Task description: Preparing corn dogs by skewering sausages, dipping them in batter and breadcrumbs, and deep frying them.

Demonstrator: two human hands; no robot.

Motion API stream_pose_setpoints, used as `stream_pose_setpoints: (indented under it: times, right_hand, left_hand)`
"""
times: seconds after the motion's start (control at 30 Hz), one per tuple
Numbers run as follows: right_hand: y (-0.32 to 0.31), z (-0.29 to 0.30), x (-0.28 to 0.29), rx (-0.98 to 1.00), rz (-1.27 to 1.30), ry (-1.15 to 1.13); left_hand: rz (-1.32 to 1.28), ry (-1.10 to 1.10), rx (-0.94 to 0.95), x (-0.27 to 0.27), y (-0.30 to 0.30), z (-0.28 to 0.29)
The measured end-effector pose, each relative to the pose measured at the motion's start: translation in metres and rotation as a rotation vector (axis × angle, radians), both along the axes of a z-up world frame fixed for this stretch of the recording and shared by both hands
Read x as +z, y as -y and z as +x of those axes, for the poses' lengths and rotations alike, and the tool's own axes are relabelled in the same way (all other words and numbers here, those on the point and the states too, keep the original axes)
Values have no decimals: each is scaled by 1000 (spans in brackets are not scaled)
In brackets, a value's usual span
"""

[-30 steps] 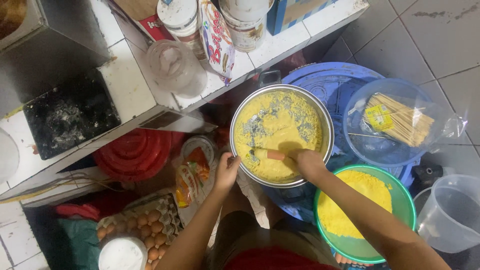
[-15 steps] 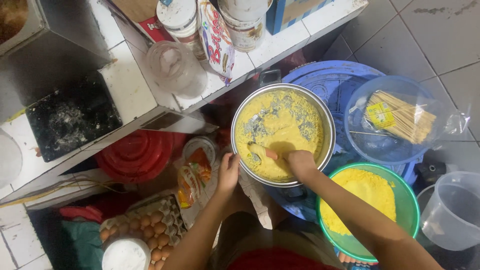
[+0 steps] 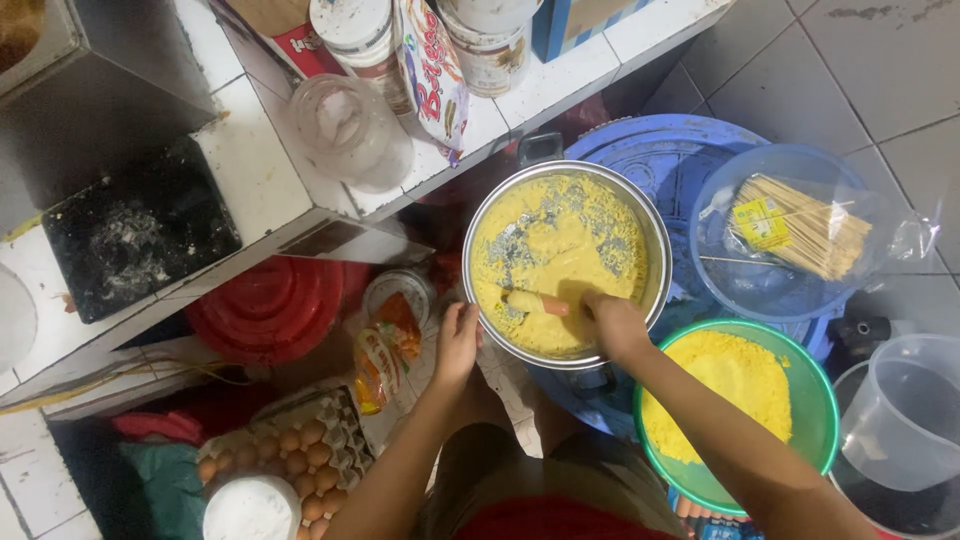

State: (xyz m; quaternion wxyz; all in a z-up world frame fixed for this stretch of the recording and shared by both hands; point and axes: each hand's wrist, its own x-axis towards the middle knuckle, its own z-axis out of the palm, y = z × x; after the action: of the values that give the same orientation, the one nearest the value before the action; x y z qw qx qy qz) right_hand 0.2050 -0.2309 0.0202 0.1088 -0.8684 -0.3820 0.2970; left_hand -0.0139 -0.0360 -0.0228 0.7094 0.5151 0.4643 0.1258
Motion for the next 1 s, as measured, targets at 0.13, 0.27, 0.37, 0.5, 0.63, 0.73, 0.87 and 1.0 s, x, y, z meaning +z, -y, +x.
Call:
stream_pose_setpoints:
  times: [0.13,0.27,0.37,0.5,0.63,0.73,0.87,1.0]
  right_hand:
    - [4,-3,1,-48,61,25]
    - [8,-6,-6,-28,53,59]
    - [6,-8,1,15,-8,-10]
    - [-2,-7,9,45,-76,-41]
    - [-8,-6,21,-20,-30,-63]
    - [-3,-7,5,-64,43,-27]
    - [-3,-10,-13,-35,16,18]
    - [-8,-13,-15,63,-62,20]
  left_hand:
    - [27,13,-29,4,-1,-1]
    - [17,33,-32,0,-1,-1]
    - [0,41,-24,6,-1,0]
    - [-19,-59,-51,32,-3,5]
    - [-32,-69,-45,28,-2,3]
    - [-15,-45,-39,12,-2,0]
    - [-16,-10,-31,-1,-1,-3]
    - [-22,-2,-28,9,-1,-1]
